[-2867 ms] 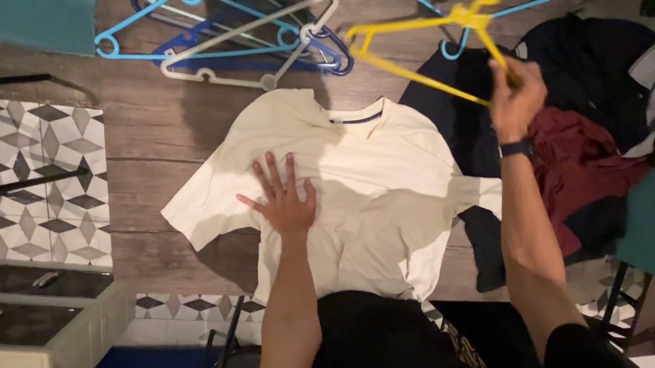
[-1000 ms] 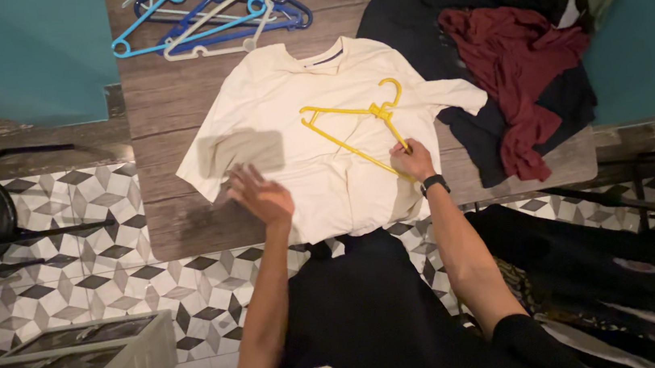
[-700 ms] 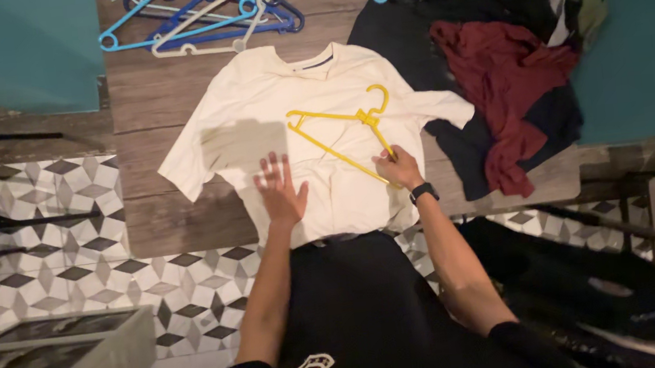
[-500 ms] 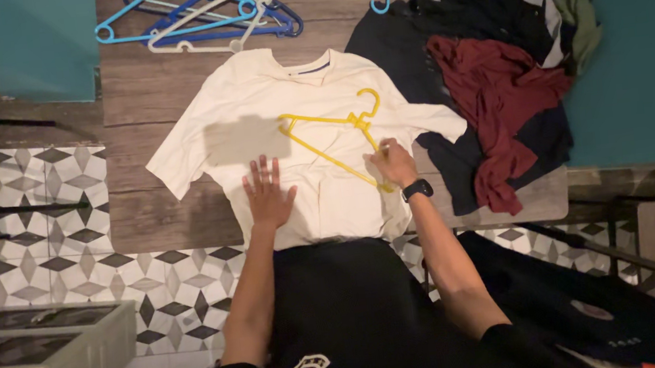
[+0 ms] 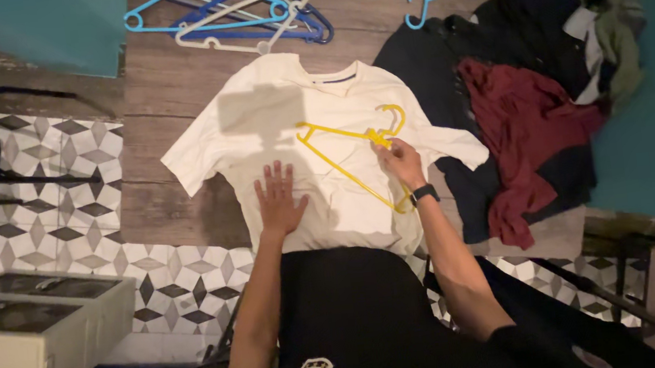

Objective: The person smooths and folds a white t-shirt, places it on a yellow hanger, and hangs it on a clothing rack. They repeat the process with a black t-shirt using a blue hanger, and then with a maroon t-shirt using a white hanger. The shirts are hung on a metal clothing rack in a room with patterned flooring.

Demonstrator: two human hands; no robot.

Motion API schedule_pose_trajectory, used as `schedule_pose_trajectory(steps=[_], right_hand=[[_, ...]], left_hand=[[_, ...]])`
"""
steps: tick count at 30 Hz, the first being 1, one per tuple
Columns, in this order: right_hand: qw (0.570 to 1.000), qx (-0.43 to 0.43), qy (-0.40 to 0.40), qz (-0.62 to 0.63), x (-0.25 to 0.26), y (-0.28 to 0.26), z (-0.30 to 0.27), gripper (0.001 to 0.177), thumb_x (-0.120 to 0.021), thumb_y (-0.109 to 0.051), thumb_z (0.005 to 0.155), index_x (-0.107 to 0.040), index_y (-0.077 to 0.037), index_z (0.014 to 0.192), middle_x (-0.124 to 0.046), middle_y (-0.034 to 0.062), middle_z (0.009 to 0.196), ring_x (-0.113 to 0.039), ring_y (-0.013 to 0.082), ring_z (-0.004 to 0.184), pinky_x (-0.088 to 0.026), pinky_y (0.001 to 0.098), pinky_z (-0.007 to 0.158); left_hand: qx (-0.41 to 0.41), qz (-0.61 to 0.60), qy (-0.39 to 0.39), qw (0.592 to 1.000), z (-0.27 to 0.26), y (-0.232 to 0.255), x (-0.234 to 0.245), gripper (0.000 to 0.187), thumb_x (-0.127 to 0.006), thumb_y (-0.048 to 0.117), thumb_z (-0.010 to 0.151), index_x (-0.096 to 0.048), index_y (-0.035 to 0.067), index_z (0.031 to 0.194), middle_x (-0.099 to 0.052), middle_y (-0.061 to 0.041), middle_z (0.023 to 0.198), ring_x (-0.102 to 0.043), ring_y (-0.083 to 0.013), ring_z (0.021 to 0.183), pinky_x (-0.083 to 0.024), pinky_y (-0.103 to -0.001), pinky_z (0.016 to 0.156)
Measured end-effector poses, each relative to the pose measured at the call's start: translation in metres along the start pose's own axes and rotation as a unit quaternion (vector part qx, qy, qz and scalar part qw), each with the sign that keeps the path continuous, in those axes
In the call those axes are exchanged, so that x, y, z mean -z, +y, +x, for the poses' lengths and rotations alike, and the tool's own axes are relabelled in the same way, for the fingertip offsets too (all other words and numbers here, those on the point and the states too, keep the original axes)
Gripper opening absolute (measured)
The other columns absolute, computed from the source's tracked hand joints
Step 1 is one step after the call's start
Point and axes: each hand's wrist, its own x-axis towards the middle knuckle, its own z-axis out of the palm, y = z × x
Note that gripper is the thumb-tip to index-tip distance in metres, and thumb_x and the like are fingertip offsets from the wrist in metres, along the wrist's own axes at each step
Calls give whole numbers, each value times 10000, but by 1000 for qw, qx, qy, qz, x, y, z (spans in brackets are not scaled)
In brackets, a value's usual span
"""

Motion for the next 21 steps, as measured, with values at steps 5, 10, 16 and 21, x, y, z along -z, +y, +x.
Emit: schedule_pose_trajectory(steps=[5,10,16,21], right_hand=[[995,99,-7,3,18,7,-2,298,-744,-276,1033,-737,17,982,-647,26,788,-555,73,742,-468,266,688],[995,50,82,-10,46,-23,-34,237,-676,-219,1009,-755,-20,1112,-747,2,899,-615,84,771,-464,261,698],[985,73,106,111,74,-34,-46,229,-667,-120,1013,-698,16,1195,-730,26,974,-669,92,910,-502,234,845],[978,77,158,116,86,-18,-54,153,-695,-103,1034,-693,36,1097,-707,26,1002,-655,95,922,-521,253,859]], left_hand=[[72,-47,-39,996,17,23,32,875,-674,375,806,-333,105,1565,-272,-189,1639,-177,-422,1528,-77,-665,1190],[108,-109,35,988,72,43,21,648,-661,222,844,-492,-69,1398,-485,-237,1463,-397,-429,1404,-225,-610,1214],[-77,-157,76,982,178,90,-8,658,-676,83,802,-503,-101,1409,-517,-233,1432,-451,-417,1370,-350,-490,1162],[-38,-129,-27,991,231,117,-22,710,-757,149,821,-473,-63,1437,-459,-190,1456,-406,-374,1383,-354,-474,1175]])
